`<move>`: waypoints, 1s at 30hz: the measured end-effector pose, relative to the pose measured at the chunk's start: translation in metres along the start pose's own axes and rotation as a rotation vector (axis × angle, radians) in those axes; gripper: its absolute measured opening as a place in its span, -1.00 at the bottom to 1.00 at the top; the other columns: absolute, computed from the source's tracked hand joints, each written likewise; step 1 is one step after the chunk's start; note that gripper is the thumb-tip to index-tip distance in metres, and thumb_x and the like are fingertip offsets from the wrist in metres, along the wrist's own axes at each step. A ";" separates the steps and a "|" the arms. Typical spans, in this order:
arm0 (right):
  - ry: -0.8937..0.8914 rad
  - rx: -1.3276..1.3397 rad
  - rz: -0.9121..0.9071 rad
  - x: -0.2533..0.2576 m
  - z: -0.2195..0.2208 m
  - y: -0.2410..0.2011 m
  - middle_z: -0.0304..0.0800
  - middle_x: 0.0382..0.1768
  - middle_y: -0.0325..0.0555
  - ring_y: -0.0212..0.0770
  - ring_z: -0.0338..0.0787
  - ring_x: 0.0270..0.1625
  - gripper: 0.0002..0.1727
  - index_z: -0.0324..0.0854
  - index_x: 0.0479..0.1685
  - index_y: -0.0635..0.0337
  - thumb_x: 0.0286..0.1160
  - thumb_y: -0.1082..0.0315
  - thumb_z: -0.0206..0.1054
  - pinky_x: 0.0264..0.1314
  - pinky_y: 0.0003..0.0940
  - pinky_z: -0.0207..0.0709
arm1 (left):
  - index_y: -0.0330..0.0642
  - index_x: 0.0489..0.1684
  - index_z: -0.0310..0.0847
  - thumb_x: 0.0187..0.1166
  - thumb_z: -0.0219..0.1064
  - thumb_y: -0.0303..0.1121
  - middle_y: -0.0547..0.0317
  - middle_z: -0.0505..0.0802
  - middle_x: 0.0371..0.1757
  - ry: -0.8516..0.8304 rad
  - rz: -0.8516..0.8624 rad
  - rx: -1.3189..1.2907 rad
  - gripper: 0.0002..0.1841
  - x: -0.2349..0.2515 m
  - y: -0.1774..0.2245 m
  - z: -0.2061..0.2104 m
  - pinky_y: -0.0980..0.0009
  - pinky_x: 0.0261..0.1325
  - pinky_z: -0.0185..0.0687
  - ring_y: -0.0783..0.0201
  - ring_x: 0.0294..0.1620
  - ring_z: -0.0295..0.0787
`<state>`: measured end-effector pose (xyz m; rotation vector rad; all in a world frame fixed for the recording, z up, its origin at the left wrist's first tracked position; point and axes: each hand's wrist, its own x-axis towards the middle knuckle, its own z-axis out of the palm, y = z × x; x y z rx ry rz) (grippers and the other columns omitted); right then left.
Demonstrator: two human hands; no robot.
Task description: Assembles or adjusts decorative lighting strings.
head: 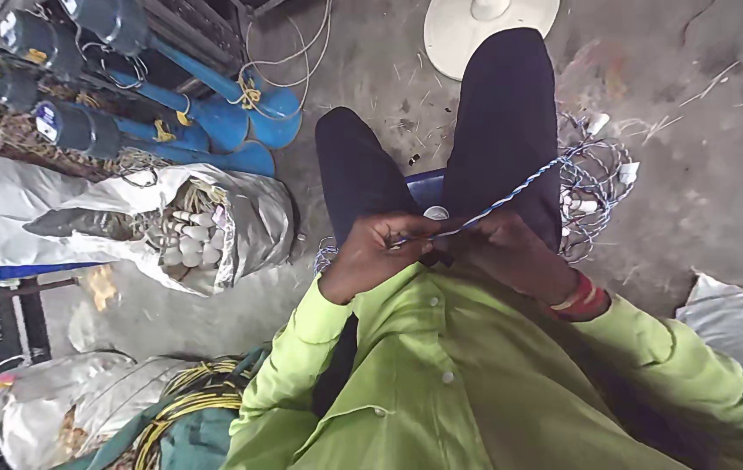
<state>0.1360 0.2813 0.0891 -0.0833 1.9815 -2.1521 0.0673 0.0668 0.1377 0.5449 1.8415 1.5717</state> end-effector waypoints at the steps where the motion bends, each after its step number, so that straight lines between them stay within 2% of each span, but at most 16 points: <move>1: 0.005 -0.020 0.007 0.001 0.000 0.000 0.85 -0.40 -0.38 -0.56 0.71 -0.45 -0.87 0.87 -0.08 0.12 0.57 0.35 0.42 -0.39 -0.63 0.63 | -0.42 0.10 0.78 0.42 0.42 -0.72 0.05 0.92 0.00 0.003 0.009 0.008 -0.71 0.000 -0.002 0.000 0.44 0.00 0.84 0.36 -0.10 0.87; 5: 0.032 -0.151 0.027 0.005 0.001 -0.001 0.84 -0.41 -0.40 -0.55 0.72 -0.44 -0.85 0.86 -0.08 0.06 0.62 0.33 0.37 -0.39 -0.58 0.65 | -0.36 0.05 0.79 0.43 0.46 -0.65 0.11 0.92 -0.14 0.105 0.102 0.209 -0.75 0.001 -0.009 0.005 0.44 -0.11 0.84 0.39 -0.23 0.85; 9: 0.047 -0.315 0.029 0.005 -0.003 0.002 0.84 -0.14 -0.30 -0.46 0.77 -0.23 -0.82 0.84 -0.07 0.05 0.63 0.36 0.29 -0.17 -0.42 0.72 | -0.32 -0.06 0.83 0.40 0.53 -0.57 0.07 0.86 0.00 0.209 0.214 0.428 -0.81 0.003 -0.016 0.006 0.42 -0.03 0.87 0.36 -0.11 0.85; 11: 0.037 -0.359 0.011 0.004 -0.003 0.003 0.82 -0.13 -0.30 -0.47 0.76 -0.16 -0.82 0.83 -0.13 0.05 0.65 0.34 0.27 -0.09 -0.45 0.70 | -0.32 -0.10 0.83 0.37 0.56 -0.57 0.05 0.82 0.04 0.212 0.236 0.427 -0.82 0.003 -0.017 0.002 0.44 -0.02 0.86 0.36 -0.09 0.83; 13: 0.029 -0.376 -0.012 0.003 -0.004 0.005 0.82 -0.12 -0.32 -0.50 0.77 -0.11 -0.81 0.82 -0.13 0.05 0.67 0.30 0.26 -0.03 -0.47 0.71 | -0.30 -0.14 0.85 0.38 0.56 -0.57 0.08 0.85 0.00 0.212 0.229 0.417 -0.85 0.002 -0.017 0.000 0.50 -0.12 0.83 0.41 -0.18 0.81; 17: 0.073 -0.320 -0.068 0.001 -0.001 0.008 0.83 -0.21 -0.37 -0.57 0.76 -0.22 -0.79 0.85 -0.11 0.05 0.64 0.19 0.33 -0.16 -0.58 0.70 | -0.25 -0.14 0.87 0.43 0.52 -0.56 0.15 0.88 -0.06 0.224 0.180 0.392 -0.87 0.001 -0.016 -0.001 0.57 -0.34 0.73 0.47 -0.38 0.74; 19: 0.087 -0.318 -0.115 0.000 0.000 0.008 0.87 -0.19 -0.35 -0.59 0.77 -0.24 -0.77 0.87 -0.07 0.08 0.61 0.17 0.38 -0.18 -0.63 0.70 | -0.27 -0.12 0.86 0.44 0.51 -0.56 0.14 0.88 -0.08 0.220 0.166 0.345 -0.87 0.000 -0.016 0.000 0.56 -0.34 0.77 0.45 -0.40 0.76; 21: 0.108 -0.311 -0.115 0.001 0.001 0.009 0.86 -0.27 -0.35 -0.59 0.75 -0.32 -0.79 0.87 -0.12 0.11 0.59 0.21 0.39 -0.26 -0.65 0.67 | -0.31 -0.10 0.85 0.45 0.50 -0.58 0.11 0.88 -0.10 0.210 0.169 0.273 -0.86 0.002 -0.016 0.002 0.53 -0.31 0.80 0.43 -0.39 0.78; 23: 0.062 -0.214 -0.038 0.002 0.000 0.004 0.85 -0.28 -0.36 -0.56 0.77 -0.30 -0.83 0.82 -0.09 0.12 0.62 0.27 0.36 -0.24 -0.62 0.69 | -0.38 -0.06 0.82 0.46 0.47 -0.63 0.07 0.86 -0.09 0.176 0.174 0.170 -0.84 0.003 -0.017 0.001 0.51 -0.27 0.85 0.40 -0.37 0.81; 26: -0.010 0.265 0.162 0.001 -0.003 -0.001 0.86 -0.24 -0.27 -0.45 0.81 -0.19 -0.83 0.80 -0.09 0.16 0.67 0.42 0.26 -0.06 -0.51 0.74 | -0.42 0.01 0.80 0.51 0.37 -0.67 0.04 0.86 -0.02 0.110 0.163 0.054 -0.81 0.004 -0.019 -0.002 0.49 -0.26 0.85 0.38 -0.35 0.82; 28: -0.030 0.588 0.230 0.002 -0.004 0.005 0.86 -0.20 -0.28 -0.43 0.81 -0.11 -0.80 0.82 -0.15 0.05 0.65 0.36 0.24 0.04 -0.46 0.74 | -0.39 0.02 0.80 0.54 0.34 -0.66 0.06 0.85 -0.02 0.100 0.153 0.019 -0.80 0.006 -0.021 0.001 0.50 -0.28 0.83 0.39 -0.36 0.80; 30: -0.046 0.723 0.230 0.004 -0.003 0.011 0.85 -0.18 -0.30 -0.42 0.80 -0.09 -0.81 0.82 -0.16 -0.03 0.55 0.22 0.27 0.04 -0.43 0.73 | -0.36 0.00 0.82 0.50 0.36 -0.65 0.08 0.84 -0.01 0.115 0.160 0.035 -0.80 0.009 -0.022 0.005 0.54 -0.24 0.79 0.42 -0.31 0.78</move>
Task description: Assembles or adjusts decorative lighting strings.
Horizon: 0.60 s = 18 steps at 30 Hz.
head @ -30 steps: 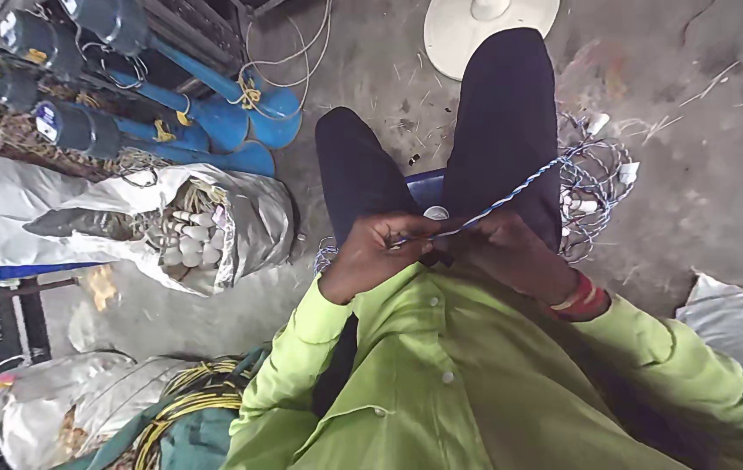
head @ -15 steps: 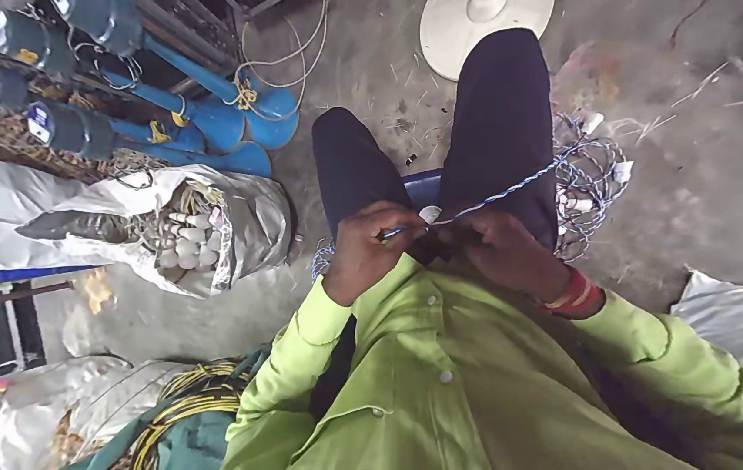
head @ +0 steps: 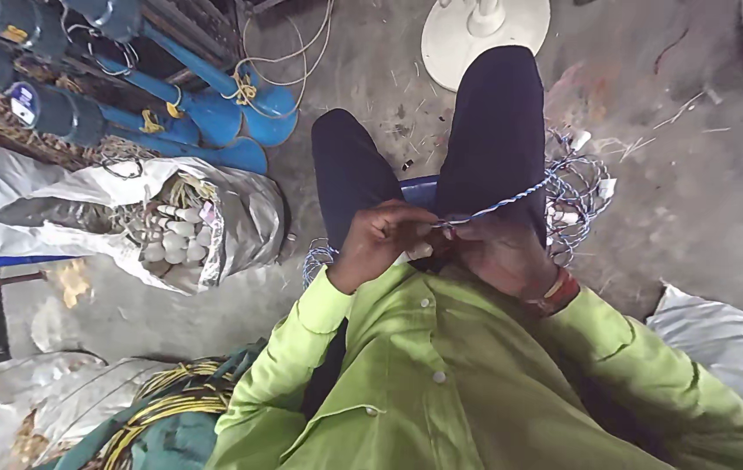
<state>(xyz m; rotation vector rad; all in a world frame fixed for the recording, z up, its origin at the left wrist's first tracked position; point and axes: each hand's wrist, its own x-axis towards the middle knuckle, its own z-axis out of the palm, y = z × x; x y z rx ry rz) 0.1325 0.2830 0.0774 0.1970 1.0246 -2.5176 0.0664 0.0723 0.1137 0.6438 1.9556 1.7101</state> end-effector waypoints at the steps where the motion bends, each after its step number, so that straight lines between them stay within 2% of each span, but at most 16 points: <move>1: -0.009 -0.025 0.005 0.000 -0.001 -0.001 0.86 -0.18 -0.30 -0.42 0.80 -0.11 -0.81 0.83 -0.12 -0.03 0.51 0.17 0.34 0.01 -0.43 0.73 | -0.36 0.01 0.82 0.49 0.37 -0.65 0.08 0.84 0.00 0.007 0.016 0.024 -0.79 0.001 -0.001 0.002 0.55 -0.21 0.78 0.43 -0.27 0.78; 3: 0.018 -0.232 -0.011 -0.001 -0.001 -0.005 0.85 -0.24 -0.27 -0.42 0.79 -0.19 -0.87 0.76 -0.12 0.04 0.51 0.25 0.39 -0.08 -0.43 0.73 | -0.37 0.00 0.80 0.49 0.38 -0.65 0.05 0.84 0.00 0.021 0.055 0.067 -0.80 0.000 -0.003 0.006 0.54 -0.22 0.79 0.43 -0.30 0.78; 5: 0.114 -0.525 -0.102 -0.004 0.004 -0.010 0.87 -0.31 -0.23 -0.40 0.81 -0.29 -0.91 0.75 -0.13 0.17 0.52 0.38 0.44 -0.19 -0.43 0.75 | -0.34 0.00 0.81 0.50 0.40 -0.62 0.06 0.85 -0.01 0.051 0.059 0.124 -0.81 -0.003 -0.003 0.009 0.52 -0.17 0.81 0.42 -0.27 0.80; 6: 0.175 -0.709 -0.170 -0.005 0.005 -0.012 0.87 -0.33 -0.26 -0.43 0.80 -0.31 -0.90 0.78 -0.12 0.18 0.51 0.37 0.47 -0.22 -0.46 0.74 | -0.31 0.00 0.82 0.51 0.41 -0.59 0.08 0.85 -0.02 0.072 0.040 0.133 -0.81 -0.005 -0.003 0.010 0.52 -0.17 0.81 0.42 -0.26 0.81; 8: 0.305 -1.063 -0.349 -0.009 0.002 -0.011 0.88 -0.31 -0.32 -0.54 0.80 -0.29 -0.90 0.84 -0.18 0.16 0.49 0.33 0.49 -0.18 -0.52 0.73 | -0.28 0.00 0.82 0.56 0.42 -0.51 0.11 0.86 -0.05 0.128 0.026 0.130 -0.84 -0.003 -0.005 0.014 0.49 -0.19 0.83 0.42 -0.27 0.81; 10: 0.397 -1.282 -0.528 -0.012 -0.001 -0.006 0.89 -0.29 -0.18 -0.46 0.81 -0.23 -0.86 0.88 -0.25 0.22 0.48 0.34 0.47 -0.09 -0.44 0.71 | -0.29 0.00 0.83 0.58 0.41 -0.48 0.12 0.85 -0.09 0.154 0.024 0.098 -0.84 -0.001 -0.005 0.018 0.45 -0.18 0.85 0.40 -0.26 0.82; 12: 0.419 -1.337 -0.630 -0.016 0.000 -0.005 0.91 -0.12 -0.09 -0.37 0.85 -0.05 -0.83 0.90 -0.15 0.22 0.54 0.32 0.45 0.06 -0.39 0.74 | -0.33 -0.01 0.81 0.55 0.39 -0.52 0.10 0.86 -0.11 0.147 0.042 -0.010 -0.83 0.001 -0.006 0.021 0.45 -0.22 0.84 0.38 -0.27 0.83; 14: 0.401 -1.337 -0.730 -0.018 0.000 -0.006 0.92 -0.05 -0.02 -0.33 0.87 0.00 -0.83 0.90 -0.10 0.26 0.55 0.40 0.43 0.07 -0.41 0.76 | -0.44 0.09 0.73 0.53 0.34 -0.62 0.03 0.87 -0.09 0.071 0.064 -0.245 -0.77 0.002 -0.007 0.023 0.46 -0.18 0.82 0.37 -0.25 0.82; 16: 0.389 -1.322 -0.796 -0.019 0.000 -0.012 0.94 -0.07 -0.01 -0.39 0.88 -0.06 -0.83 0.89 -0.08 0.34 0.50 0.48 0.42 0.02 -0.50 0.76 | -0.47 0.30 0.62 0.48 0.21 -0.67 -0.01 0.85 0.00 -0.042 0.047 -0.427 -0.62 0.003 -0.008 0.025 0.48 -0.15 0.75 0.39 -0.19 0.78; 18: 0.397 -1.269 -0.786 -0.018 0.001 -0.018 0.94 -0.19 -0.08 -0.49 0.85 -0.20 -0.81 0.87 -0.07 0.38 0.44 0.53 0.42 -0.10 -0.57 0.75 | -0.42 0.40 0.57 0.52 0.14 -0.60 0.04 0.79 -0.08 -0.090 0.021 -0.426 -0.56 0.004 -0.007 0.024 0.51 -0.36 0.62 0.41 -0.34 0.67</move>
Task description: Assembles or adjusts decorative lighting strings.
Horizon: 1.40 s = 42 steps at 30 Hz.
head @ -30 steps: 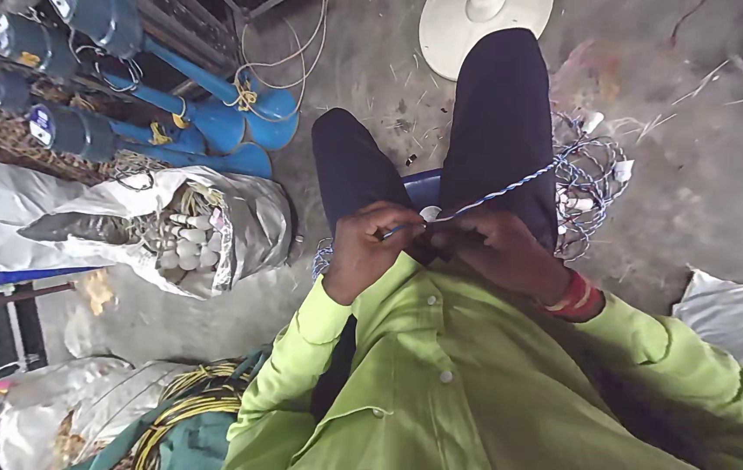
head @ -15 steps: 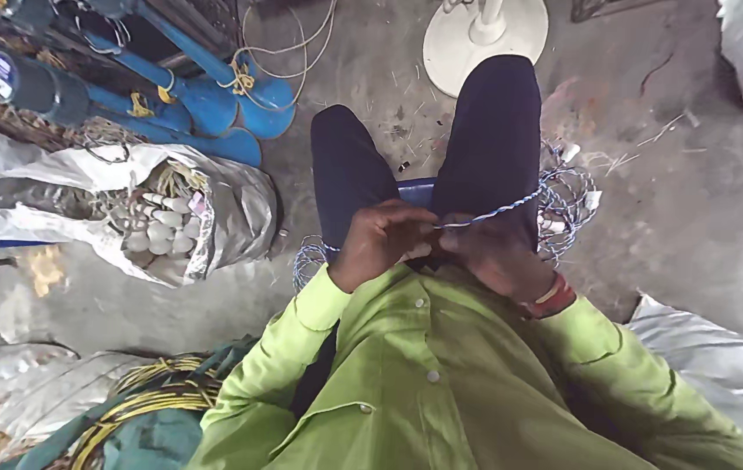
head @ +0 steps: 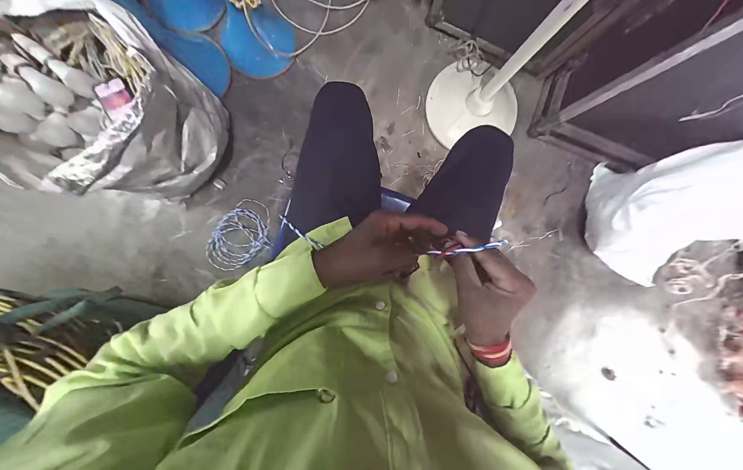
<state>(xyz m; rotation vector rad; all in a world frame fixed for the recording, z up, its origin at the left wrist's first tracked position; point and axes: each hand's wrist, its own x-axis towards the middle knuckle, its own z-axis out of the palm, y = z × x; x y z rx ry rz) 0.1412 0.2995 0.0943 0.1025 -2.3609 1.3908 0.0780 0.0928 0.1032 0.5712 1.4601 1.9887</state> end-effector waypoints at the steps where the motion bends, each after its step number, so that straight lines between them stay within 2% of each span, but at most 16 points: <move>1: 0.005 0.022 0.019 0.002 0.000 0.000 0.94 -0.26 -0.12 -0.53 0.83 -0.30 -0.82 0.86 -0.09 0.39 0.40 0.54 0.43 -0.19 -0.59 0.75 | -0.39 0.41 0.58 0.59 0.14 -0.58 0.05 0.79 -0.16 0.007 -0.007 0.050 -0.59 0.001 0.001 0.001 0.51 -0.42 0.60 0.41 -0.42 0.64; 3: -0.001 0.060 0.031 0.004 0.002 0.001 0.93 -0.31 -0.15 -0.54 0.81 -0.36 -0.83 0.85 -0.11 0.41 0.37 0.56 0.45 -0.24 -0.58 0.75 | -0.31 0.35 0.67 0.73 0.15 -0.47 0.12 0.81 -0.34 0.052 -0.041 0.259 -0.67 0.003 0.007 0.003 0.51 -0.52 0.61 0.45 -0.56 0.63; 8: -0.071 0.152 -0.057 0.006 0.002 0.009 0.95 -0.16 -0.10 -0.38 0.89 -0.13 -0.80 0.85 -0.05 0.38 0.48 0.56 0.35 0.01 -0.40 0.81 | -0.28 0.22 0.78 0.78 0.21 -0.39 0.10 0.83 -0.41 -0.024 -0.047 0.668 -0.73 0.009 0.015 0.001 0.42 -0.37 0.72 0.39 -0.51 0.72; 10: -0.121 0.121 -0.083 0.007 0.001 0.010 0.95 -0.09 -0.05 -0.35 0.90 -0.04 -0.78 0.83 0.01 0.40 0.56 0.55 0.30 0.11 -0.37 0.81 | -0.20 0.07 0.85 0.72 0.25 -0.38 0.05 0.87 -0.32 0.047 0.075 0.903 -0.76 0.011 0.008 0.000 0.19 -0.18 0.76 0.19 -0.31 0.83; 13: -0.091 -0.136 -0.130 0.008 0.004 0.007 0.95 -0.19 0.01 -0.37 0.90 -0.16 -0.78 0.87 -0.03 0.38 0.53 0.48 0.35 -0.02 -0.50 0.76 | -0.14 0.01 0.85 0.61 0.30 -0.45 -0.09 0.76 -0.23 0.161 0.192 1.212 -0.80 0.013 -0.002 -0.003 0.00 -0.25 0.70 -0.11 -0.16 0.78; 14: -0.075 -0.202 -0.131 0.008 0.004 0.007 0.94 -0.24 0.00 -0.39 0.88 -0.21 -0.78 0.89 -0.08 0.36 0.53 0.44 0.36 -0.10 -0.53 0.73 | -0.11 0.02 0.85 0.58 0.30 -0.47 -0.12 0.76 -0.10 0.174 0.227 1.300 -0.79 0.015 -0.003 -0.005 -0.02 -0.17 0.69 -0.16 0.01 0.75; 16: -0.068 -0.240 -0.122 0.009 0.002 0.008 0.93 -0.29 -0.03 -0.40 0.88 -0.26 -0.80 0.89 -0.21 0.33 0.51 0.39 0.38 -0.15 -0.53 0.75 | -0.06 -0.03 0.83 0.57 0.31 -0.47 -0.14 0.74 0.25 0.166 0.289 1.410 -0.81 0.019 -0.008 -0.011 -0.09 0.19 0.62 -0.20 0.40 0.61; 17: -0.074 -0.226 -0.112 0.007 0.000 0.008 0.93 -0.31 -0.04 -0.40 0.87 -0.27 -0.80 0.89 -0.25 0.32 0.51 0.38 0.39 -0.17 -0.51 0.76 | -0.08 -0.06 0.82 0.60 0.30 -0.46 -0.12 0.74 0.31 0.158 0.340 1.438 -0.83 0.021 -0.015 -0.016 -0.10 0.31 0.58 -0.20 0.47 0.58; 20: -0.099 -0.133 -0.082 0.003 -0.008 0.005 0.92 -0.34 -0.10 -0.40 0.87 -0.28 -0.78 0.89 -0.27 0.32 0.54 0.36 0.38 -0.18 -0.47 0.77 | -0.13 -0.03 0.82 0.67 0.23 -0.45 0.01 0.84 0.23 0.152 0.483 1.444 -0.80 0.025 -0.042 -0.033 -0.10 0.49 0.50 -0.10 0.42 0.68; 23: -0.111 -0.078 -0.072 -0.002 -0.011 -0.001 0.93 -0.35 -0.10 -0.40 0.88 -0.29 -0.77 0.88 -0.27 0.33 0.55 0.36 0.36 -0.19 -0.47 0.79 | -0.14 0.03 0.83 0.70 0.18 -0.46 0.04 0.86 0.23 0.108 0.485 1.392 -0.76 0.028 -0.059 -0.042 -0.15 0.59 0.42 -0.08 0.44 0.70; 29: -0.144 -0.113 -0.080 -0.010 -0.019 0.002 0.95 -0.28 -0.06 -0.39 0.91 -0.26 -0.75 0.89 -0.17 0.35 0.60 0.36 0.34 -0.13 -0.47 0.81 | -0.11 -0.08 0.88 0.71 0.19 -0.44 0.10 0.91 0.18 0.113 0.409 1.282 -0.75 0.039 -0.083 -0.039 -0.12 0.45 0.56 0.01 0.32 0.80; 31: -0.168 -0.119 0.011 -0.008 -0.023 0.002 0.94 -0.28 -0.10 -0.41 0.89 -0.26 -0.76 0.87 -0.13 0.35 0.61 0.35 0.34 -0.13 -0.46 0.81 | -0.15 -0.08 0.87 0.73 0.17 -0.38 0.06 0.90 0.18 0.063 0.283 1.209 -0.74 0.040 -0.074 -0.038 -0.05 0.40 0.60 0.00 0.34 0.79; 34: -0.160 -0.092 0.115 0.001 -0.030 0.004 0.92 -0.31 -0.18 -0.46 0.87 -0.30 -0.78 0.83 -0.11 0.34 0.61 0.34 0.36 -0.19 -0.50 0.81 | -0.26 0.09 0.86 0.68 0.24 -0.46 -0.15 0.80 0.36 0.039 0.240 0.920 -0.74 0.036 -0.052 -0.037 0.04 0.56 0.51 -0.08 0.45 0.68; 36: -0.146 -0.021 0.165 0.005 -0.033 0.002 0.92 -0.31 -0.18 -0.41 0.90 -0.29 -0.79 0.81 -0.08 0.36 0.61 0.36 0.37 -0.17 -0.45 0.84 | -0.23 0.12 0.86 0.65 0.23 -0.43 -0.13 0.80 0.26 0.047 0.314 0.820 -0.72 0.029 -0.039 -0.030 0.07 0.47 0.53 -0.05 0.38 0.66; 39: -0.144 0.083 0.215 0.010 -0.033 0.000 0.93 -0.30 -0.19 -0.36 0.91 -0.28 -0.81 0.79 -0.04 0.34 0.62 0.39 0.35 -0.14 -0.40 0.86 | -0.15 0.17 0.84 0.70 0.28 -0.18 0.06 0.81 0.03 0.021 0.291 0.816 -0.67 0.026 -0.021 -0.014 0.24 0.23 0.69 0.20 0.13 0.73; 42: -0.160 0.152 0.258 0.013 -0.035 -0.002 0.93 -0.29 -0.19 -0.34 0.91 -0.28 -0.83 0.79 -0.03 0.33 0.62 0.42 0.34 -0.15 -0.38 0.86 | -0.23 0.23 0.79 0.66 0.36 -0.32 0.03 0.85 -0.08 0.034 0.294 0.828 -0.71 0.029 -0.020 0.000 0.26 0.05 0.78 0.22 -0.08 0.82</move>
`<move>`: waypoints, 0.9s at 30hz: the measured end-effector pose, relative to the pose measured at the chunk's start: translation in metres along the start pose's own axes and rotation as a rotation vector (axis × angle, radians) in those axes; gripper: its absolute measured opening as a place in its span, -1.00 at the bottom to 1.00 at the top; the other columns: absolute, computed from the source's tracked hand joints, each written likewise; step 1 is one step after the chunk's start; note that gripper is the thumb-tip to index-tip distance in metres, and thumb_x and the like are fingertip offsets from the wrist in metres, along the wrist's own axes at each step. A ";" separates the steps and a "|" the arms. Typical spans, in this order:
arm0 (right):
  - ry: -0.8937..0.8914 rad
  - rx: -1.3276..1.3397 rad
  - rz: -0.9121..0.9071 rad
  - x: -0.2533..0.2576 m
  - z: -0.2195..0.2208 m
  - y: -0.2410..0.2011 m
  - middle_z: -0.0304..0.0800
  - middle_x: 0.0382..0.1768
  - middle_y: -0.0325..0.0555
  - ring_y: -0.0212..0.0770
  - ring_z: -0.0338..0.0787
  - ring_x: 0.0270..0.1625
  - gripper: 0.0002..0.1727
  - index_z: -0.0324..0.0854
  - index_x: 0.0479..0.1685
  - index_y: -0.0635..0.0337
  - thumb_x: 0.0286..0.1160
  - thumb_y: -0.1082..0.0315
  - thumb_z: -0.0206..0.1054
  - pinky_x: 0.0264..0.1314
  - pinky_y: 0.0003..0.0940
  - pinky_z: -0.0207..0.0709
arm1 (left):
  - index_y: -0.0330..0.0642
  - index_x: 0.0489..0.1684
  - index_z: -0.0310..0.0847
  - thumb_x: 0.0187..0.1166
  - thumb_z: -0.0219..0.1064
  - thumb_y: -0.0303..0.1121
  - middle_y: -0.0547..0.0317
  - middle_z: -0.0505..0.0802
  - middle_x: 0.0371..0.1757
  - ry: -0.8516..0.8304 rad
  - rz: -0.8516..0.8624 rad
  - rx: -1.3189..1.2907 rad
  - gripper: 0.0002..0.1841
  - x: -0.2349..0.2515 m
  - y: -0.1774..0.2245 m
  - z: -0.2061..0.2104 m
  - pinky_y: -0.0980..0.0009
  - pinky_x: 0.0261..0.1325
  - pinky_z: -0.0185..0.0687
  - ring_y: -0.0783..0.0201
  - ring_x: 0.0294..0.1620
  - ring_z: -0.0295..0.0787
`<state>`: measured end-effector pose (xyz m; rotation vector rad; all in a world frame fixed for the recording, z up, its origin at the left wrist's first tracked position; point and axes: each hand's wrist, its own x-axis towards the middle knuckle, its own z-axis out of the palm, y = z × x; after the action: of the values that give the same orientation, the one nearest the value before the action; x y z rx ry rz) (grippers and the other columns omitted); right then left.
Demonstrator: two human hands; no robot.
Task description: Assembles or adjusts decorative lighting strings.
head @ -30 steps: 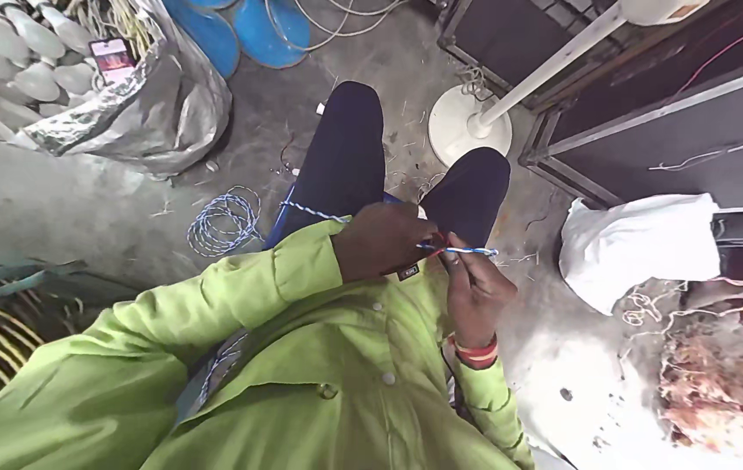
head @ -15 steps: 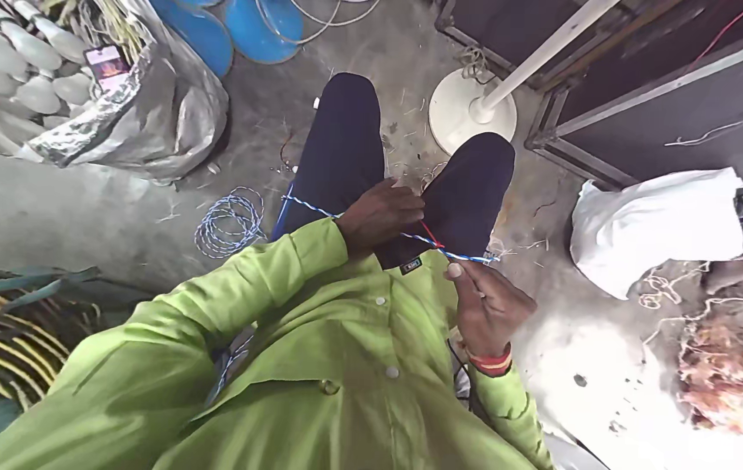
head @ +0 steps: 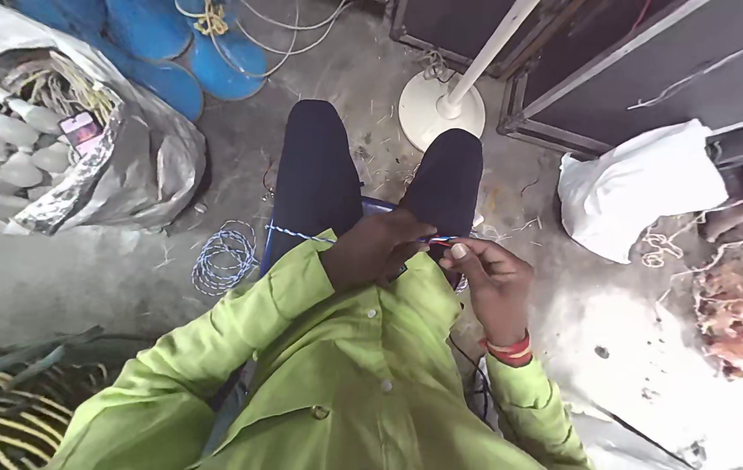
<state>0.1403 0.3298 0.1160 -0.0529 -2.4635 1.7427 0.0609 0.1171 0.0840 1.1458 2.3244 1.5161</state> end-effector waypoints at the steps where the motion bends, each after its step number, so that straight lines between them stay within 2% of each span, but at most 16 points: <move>1: -0.013 0.007 0.007 0.001 0.000 0.000 0.93 -0.29 -0.21 -0.36 0.90 -0.28 -0.83 0.78 -0.03 0.32 0.62 0.42 0.34 -0.15 -0.40 0.86 | -0.23 0.24 0.79 0.65 0.35 -0.35 0.04 0.85 -0.11 0.009 -0.003 0.013 -0.71 0.001 0.002 0.001 0.26 0.04 0.78 0.22 -0.11 0.82; 3: -0.037 -0.004 0.006 0.002 -0.001 0.001 0.91 -0.27 -0.21 -0.38 0.88 -0.26 -0.82 0.77 -0.04 0.30 0.64 0.38 0.32 -0.14 -0.39 0.83 | -0.15 0.28 0.79 0.66 0.35 -0.32 0.07 0.86 -0.05 -0.008 -0.028 0.009 -0.70 0.003 0.005 0.000 0.26 0.06 0.79 0.24 -0.06 0.82; 5: -0.033 -0.069 -0.028 0.003 -0.003 -0.001 0.90 -0.29 -0.20 -0.42 0.85 -0.27 -0.79 0.79 -0.05 0.30 0.65 0.33 0.34 -0.14 -0.39 0.81 | -0.02 0.29 0.79 0.66 0.35 -0.22 0.12 0.84 0.14 -0.047 -0.050 0.004 -0.69 0.004 0.005 0.002 0.22 0.14 0.79 0.28 0.07 0.81; 7: -0.023 -0.160 -0.116 0.003 -0.003 -0.006 0.88 -0.34 -0.15 -0.42 0.81 -0.33 -0.77 0.82 -0.12 0.31 0.64 0.32 0.34 -0.20 -0.40 0.75 | -0.05 0.25 0.81 0.64 0.34 -0.20 0.04 0.84 0.18 -0.032 -0.020 0.047 -0.68 0.002 0.006 0.008 0.15 0.13 0.81 0.20 0.09 0.84; 10: -0.032 -0.326 -0.254 0.007 -0.003 -0.015 0.89 -0.29 -0.03 -0.19 0.88 -0.24 -0.75 0.83 -0.15 0.30 0.63 0.30 0.33 -0.13 -0.15 0.76 | -0.36 0.07 0.82 0.65 0.36 -0.28 -0.23 0.86 0.07 0.000 0.031 0.101 -0.70 0.002 0.010 0.012 0.12 0.19 0.76 0.03 0.09 0.85; 12: 0.004 -0.393 -0.374 0.008 -0.003 -0.016 0.89 -0.28 0.02 -0.10 0.90 -0.16 -0.78 0.83 -0.17 0.32 0.60 0.34 0.35 -0.05 -0.13 0.76 | -0.48 0.05 0.78 0.67 0.36 -0.29 -0.33 0.86 0.02 -0.019 0.048 0.171 -0.67 0.002 0.014 0.013 0.08 0.20 0.76 -0.06 0.08 0.86; 14: 0.085 -0.359 -0.490 0.008 0.001 -0.013 0.88 -0.29 0.08 -0.05 0.89 -0.14 -0.85 0.83 -0.22 0.38 0.51 0.44 0.40 0.00 -0.17 0.76 | -0.52 0.00 0.76 0.68 0.35 -0.31 -0.33 0.88 -0.07 -0.003 0.073 0.293 -0.67 0.000 0.017 0.019 0.08 0.10 0.79 -0.06 -0.02 0.89; 16: 0.149 -0.306 -0.543 0.009 0.007 -0.012 0.89 -0.30 0.10 -0.03 0.90 -0.14 -0.88 0.84 -0.25 0.39 0.44 0.49 0.43 0.04 -0.18 0.76 | -0.53 -0.20 0.75 0.68 0.30 -0.35 -0.29 0.86 -0.26 0.031 0.086 0.425 -0.70 -0.001 0.021 0.026 0.05 -0.14 0.78 -0.09 -0.21 0.88; 18: 0.169 -0.280 -0.542 0.007 0.009 -0.012 0.89 -0.30 0.11 -0.02 0.90 -0.15 -0.89 0.84 -0.26 0.39 0.43 0.51 0.42 0.03 -0.18 0.77 | -0.49 -0.39 0.74 0.66 0.29 -0.39 -0.26 0.83 -0.39 0.060 0.087 0.491 -0.70 -0.001 0.027 0.034 0.05 -0.30 0.74 -0.10 -0.33 0.87; 23: 0.164 -0.277 -0.561 0.007 0.014 -0.004 0.89 -0.31 0.12 -0.02 0.91 -0.18 -0.86 0.85 -0.24 0.41 0.43 0.50 0.41 -0.01 -0.16 0.77 | -0.49 -0.35 0.76 0.66 0.25 -0.38 -0.28 0.86 -0.33 -0.001 0.016 0.372 -0.69 -0.006 0.037 0.035 0.02 -0.16 0.78 -0.09 -0.25 0.88; 25: 0.146 -0.228 -0.439 0.011 0.015 -0.003 0.89 -0.31 0.11 -0.04 0.91 -0.18 -0.84 0.85 -0.21 0.41 0.48 0.50 0.37 -0.03 -0.16 0.76 | -0.51 -0.28 0.79 0.65 0.28 -0.38 -0.26 0.88 -0.28 0.010 0.004 0.286 -0.71 -0.006 0.027 0.035 0.10 -0.08 0.80 0.00 -0.20 0.91; 27: 0.083 -0.096 -0.190 0.015 0.010 -0.012 0.90 -0.22 0.14 -0.05 0.89 -0.14 -0.79 0.84 -0.07 0.43 0.59 0.47 0.32 0.02 -0.11 0.72 | -0.55 -0.17 0.82 0.64 0.35 -0.39 -0.14 0.89 -0.22 0.046 -0.057 0.056 -0.72 -0.004 0.012 0.032 0.39 0.08 0.78 0.30 -0.13 0.86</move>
<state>0.1246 0.3174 0.1252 0.0954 -2.4033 1.5149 0.0857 0.1406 0.0774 1.0582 2.4224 1.4821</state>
